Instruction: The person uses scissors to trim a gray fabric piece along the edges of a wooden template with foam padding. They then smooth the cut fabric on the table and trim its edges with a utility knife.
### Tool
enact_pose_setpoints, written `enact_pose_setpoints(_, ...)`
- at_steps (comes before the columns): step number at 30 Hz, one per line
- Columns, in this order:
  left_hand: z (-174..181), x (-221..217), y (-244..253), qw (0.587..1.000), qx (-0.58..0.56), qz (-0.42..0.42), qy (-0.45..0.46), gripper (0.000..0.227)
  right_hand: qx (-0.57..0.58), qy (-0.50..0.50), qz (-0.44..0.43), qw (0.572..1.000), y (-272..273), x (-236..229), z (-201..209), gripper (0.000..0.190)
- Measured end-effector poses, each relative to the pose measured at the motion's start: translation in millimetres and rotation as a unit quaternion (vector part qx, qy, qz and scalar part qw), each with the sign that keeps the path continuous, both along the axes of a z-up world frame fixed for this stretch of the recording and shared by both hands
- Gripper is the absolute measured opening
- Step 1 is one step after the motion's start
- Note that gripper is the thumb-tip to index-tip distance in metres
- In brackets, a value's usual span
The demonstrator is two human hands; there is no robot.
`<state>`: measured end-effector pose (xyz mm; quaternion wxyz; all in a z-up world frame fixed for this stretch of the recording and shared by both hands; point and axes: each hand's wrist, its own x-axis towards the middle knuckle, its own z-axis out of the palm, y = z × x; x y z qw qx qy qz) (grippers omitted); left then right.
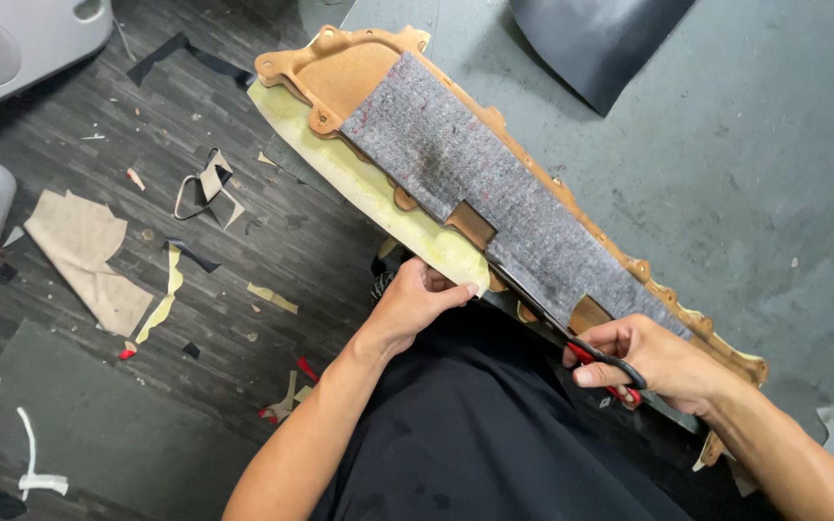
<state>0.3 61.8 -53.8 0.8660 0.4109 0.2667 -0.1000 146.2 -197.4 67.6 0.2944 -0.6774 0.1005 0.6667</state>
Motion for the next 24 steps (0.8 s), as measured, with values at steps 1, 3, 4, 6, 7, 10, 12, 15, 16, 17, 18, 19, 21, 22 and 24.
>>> enact_pose_setpoints(1,1.0,-1.1,-0.7,1.000,-0.003,-0.001,0.006,0.031,0.012,0.000,0.013,1.000,-1.4,3.3,-2.0,0.036)
enact_pose_setpoints(3,1.3,-0.7,-2.7,1.000,-0.011,0.010,0.002,0.032,0.037,-0.001,0.040,0.999,-1.9,8.7,-7.4,0.035)
enact_pose_setpoints(4,1.5,-0.1,-1.3,1.000,-0.013,0.018,0.001,0.033,0.033,0.003,0.048,0.998,-0.1,12.5,-9.6,0.034)
enact_pose_setpoints(6,2.5,-0.1,-0.1,1.000,-0.003,0.015,0.010,0.033,0.024,0.013,0.064,0.998,0.8,14.9,-11.1,0.033)
enact_pose_setpoints(7,4.2,-2.9,-1.2,1.000,0.001,0.014,0.017,0.033,0.043,0.013,0.077,0.996,1.3,17.3,-13.1,0.033)
enact_pose_setpoints(10,7.5,-1.6,-1.9,0.999,-0.002,0.035,0.009,0.040,0.076,0.005,0.097,0.992,-1.0,28.7,-15.2,0.033)
enact_pose_setpoints(12,8.5,-1.2,1.4,0.999,-0.003,0.032,0.022,0.043,0.074,0.011,0.108,0.991,0.1,34.5,-18.1,0.034)
enact_pose_setpoints(15,7.5,-6.7,1.4,1.000,-0.008,0.018,0.018,0.041,0.122,0.009,0.106,0.987,3.9,34.6,-26.5,0.037)
enact_pose_setpoints(16,6.6,-6.4,1.9,1.000,-0.005,0.012,0.010,0.039,0.108,0.012,0.109,0.988,4.6,34.5,-27.4,0.037)
enact_pose_setpoints(17,6.3,-6.6,1.6,1.000,-0.010,0.012,0.014,0.040,0.093,0.015,0.113,0.989,4.9,34.0,-26.7,0.037)
enact_pose_setpoints(18,5.0,-4.3,4.8,1.000,-0.010,0.013,0.014,0.042,0.083,0.013,0.118,0.989,8.5,37.0,-28.1,0.038)
enact_pose_setpoints(19,3.8,-2.4,7.9,1.000,-0.009,0.013,0.014,0.044,0.088,0.013,0.126,0.988,12.5,41.8,-29.9,0.038)
enact_pose_setpoints(21,2.2,-4.2,9.8,1.000,-0.007,0.000,0.021,0.042,0.085,0.020,0.134,0.987,11.2,43.9,-27.9,0.038)
enact_pose_setpoints(22,1.8,-6.3,8.8,1.000,-0.009,-0.010,0.025,0.041,0.092,0.019,0.137,0.986,8.9,45.1,-26.5,0.039)
enact_pose_setpoints(24,1.7,-7.9,8.3,0.999,-0.028,-0.009,0.014,0.042,0.109,0.010,0.145,0.983,9.2,51.7,-26.4,0.040)
